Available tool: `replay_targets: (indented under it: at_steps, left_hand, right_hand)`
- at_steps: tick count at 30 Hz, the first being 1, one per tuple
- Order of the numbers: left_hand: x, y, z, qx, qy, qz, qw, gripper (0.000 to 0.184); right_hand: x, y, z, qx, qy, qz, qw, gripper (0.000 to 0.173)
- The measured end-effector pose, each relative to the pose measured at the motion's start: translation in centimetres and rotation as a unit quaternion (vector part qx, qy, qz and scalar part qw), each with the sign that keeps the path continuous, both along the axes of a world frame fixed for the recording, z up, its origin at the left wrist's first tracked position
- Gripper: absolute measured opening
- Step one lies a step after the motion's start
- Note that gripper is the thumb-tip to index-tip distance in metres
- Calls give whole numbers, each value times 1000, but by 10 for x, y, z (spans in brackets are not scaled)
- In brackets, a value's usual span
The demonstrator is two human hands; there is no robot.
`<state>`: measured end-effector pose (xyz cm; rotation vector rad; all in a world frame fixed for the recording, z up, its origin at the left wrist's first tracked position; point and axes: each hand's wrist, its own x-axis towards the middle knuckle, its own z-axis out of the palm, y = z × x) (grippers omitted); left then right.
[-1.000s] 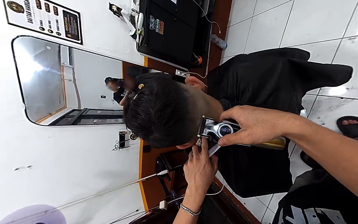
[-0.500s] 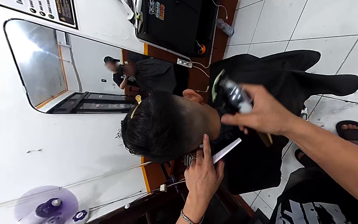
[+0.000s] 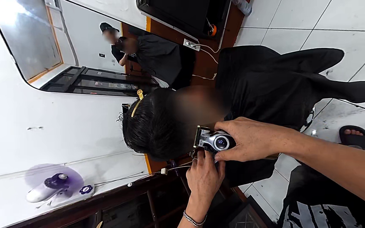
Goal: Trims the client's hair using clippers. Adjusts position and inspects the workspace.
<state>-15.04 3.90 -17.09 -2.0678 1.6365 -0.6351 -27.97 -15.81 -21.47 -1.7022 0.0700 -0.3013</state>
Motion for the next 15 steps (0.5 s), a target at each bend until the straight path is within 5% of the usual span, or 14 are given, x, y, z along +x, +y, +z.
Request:
replay_targets:
  at_steps: [15]
  left_hand:
    - [5,-1,-5,-19,9,-1,1000,56]
  right_hand:
    - [0,-14,9,-62,34,-23,997,44]
